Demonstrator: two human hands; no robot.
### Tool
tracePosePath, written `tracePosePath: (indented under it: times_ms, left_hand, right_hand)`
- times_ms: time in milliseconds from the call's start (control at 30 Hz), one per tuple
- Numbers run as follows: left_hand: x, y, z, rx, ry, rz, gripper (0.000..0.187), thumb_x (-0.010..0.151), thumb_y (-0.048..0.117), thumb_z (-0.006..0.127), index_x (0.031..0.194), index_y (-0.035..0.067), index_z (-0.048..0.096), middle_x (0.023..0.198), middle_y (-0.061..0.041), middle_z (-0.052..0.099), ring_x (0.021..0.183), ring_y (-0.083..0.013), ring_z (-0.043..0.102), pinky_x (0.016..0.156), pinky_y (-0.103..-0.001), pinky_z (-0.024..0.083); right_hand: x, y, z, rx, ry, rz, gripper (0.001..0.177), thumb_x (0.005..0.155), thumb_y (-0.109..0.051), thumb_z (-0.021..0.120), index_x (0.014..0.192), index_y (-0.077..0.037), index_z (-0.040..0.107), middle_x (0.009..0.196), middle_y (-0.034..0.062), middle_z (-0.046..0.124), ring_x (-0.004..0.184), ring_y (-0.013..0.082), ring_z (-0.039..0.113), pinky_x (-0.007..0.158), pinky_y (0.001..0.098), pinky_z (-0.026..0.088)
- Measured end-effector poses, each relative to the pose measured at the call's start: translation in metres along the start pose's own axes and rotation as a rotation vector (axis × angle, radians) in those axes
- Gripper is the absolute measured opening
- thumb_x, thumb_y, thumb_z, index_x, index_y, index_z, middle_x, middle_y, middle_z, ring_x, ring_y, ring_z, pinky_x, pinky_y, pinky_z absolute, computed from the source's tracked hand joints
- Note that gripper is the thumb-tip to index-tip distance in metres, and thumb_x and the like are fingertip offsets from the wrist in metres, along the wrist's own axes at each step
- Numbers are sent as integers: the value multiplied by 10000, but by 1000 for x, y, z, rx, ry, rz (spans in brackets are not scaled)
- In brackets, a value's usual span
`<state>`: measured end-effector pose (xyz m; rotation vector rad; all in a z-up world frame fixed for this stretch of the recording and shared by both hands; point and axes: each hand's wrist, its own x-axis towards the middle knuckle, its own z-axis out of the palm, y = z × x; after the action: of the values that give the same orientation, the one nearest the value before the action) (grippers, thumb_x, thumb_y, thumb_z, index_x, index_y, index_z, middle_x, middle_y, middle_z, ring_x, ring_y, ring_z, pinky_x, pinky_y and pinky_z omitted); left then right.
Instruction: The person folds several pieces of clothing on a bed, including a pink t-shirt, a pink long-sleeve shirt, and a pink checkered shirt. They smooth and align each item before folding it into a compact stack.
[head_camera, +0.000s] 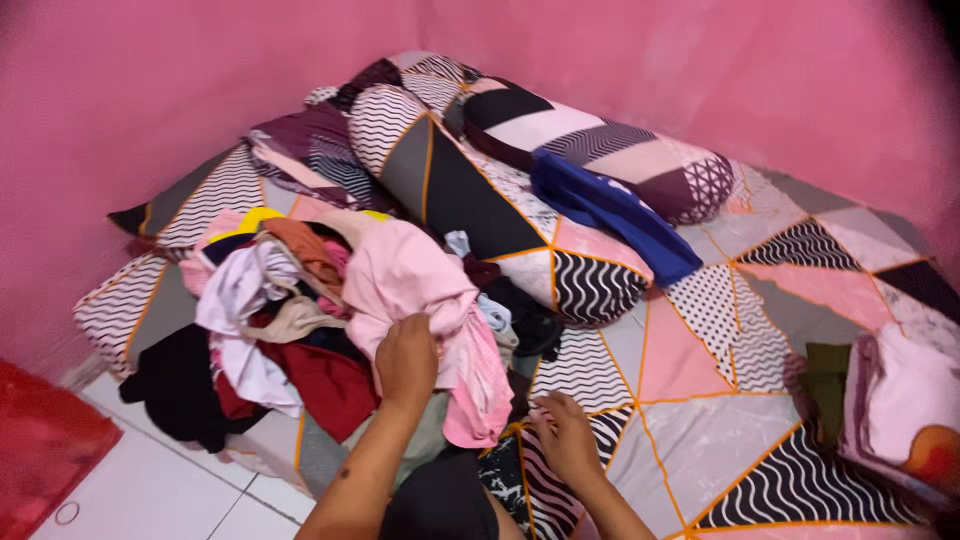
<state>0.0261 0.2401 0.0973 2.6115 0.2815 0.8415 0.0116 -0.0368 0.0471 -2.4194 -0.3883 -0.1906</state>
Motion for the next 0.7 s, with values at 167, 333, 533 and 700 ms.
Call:
tracePosePath:
  times_ms: [167,333,533,700]
  left_hand:
    - [9,51,-38,-644,15,-143,412,918,82,571,1327,68,612,1041,-160,733,893,-338,720,787,-440,571]
    - [-39,148,-93,-845,176,486,371,975,136,635,1325,23,587,1298,-194,662,1232,-388,644,1101,-481,514]
    - [-72,174,-105,-656,187,454,850,689,409,766,1372,-9,482,1346,-259,539,1185,-455,565,982,-539,439]
    - [-101,185,-59,-759,-407,376,439,836,142,664,1271,79,672,1112,-158,714,1020,-361,696,868,-449,549]
  right_hand:
    - [36,-30,28,913,-200,-47,731,855,-166,709,1514,-169,395,1539,78,491,1322,215,523,1067,337,436]
    - [57,38,20,1095,-87,-85,472,998,-259,586,1433,-112,476,1409,77,558,1331,164,539,1128,327,414]
    - [6,110,-112,765,279,165,446,1121,-369,539,1026,66,521,920,119,491,853,201,460,764,432,389]
    - [-42,69,-206,-518,276,499,761,1136,-502,489,789,115,770,583,178,565,535,213,574,608,434,471]
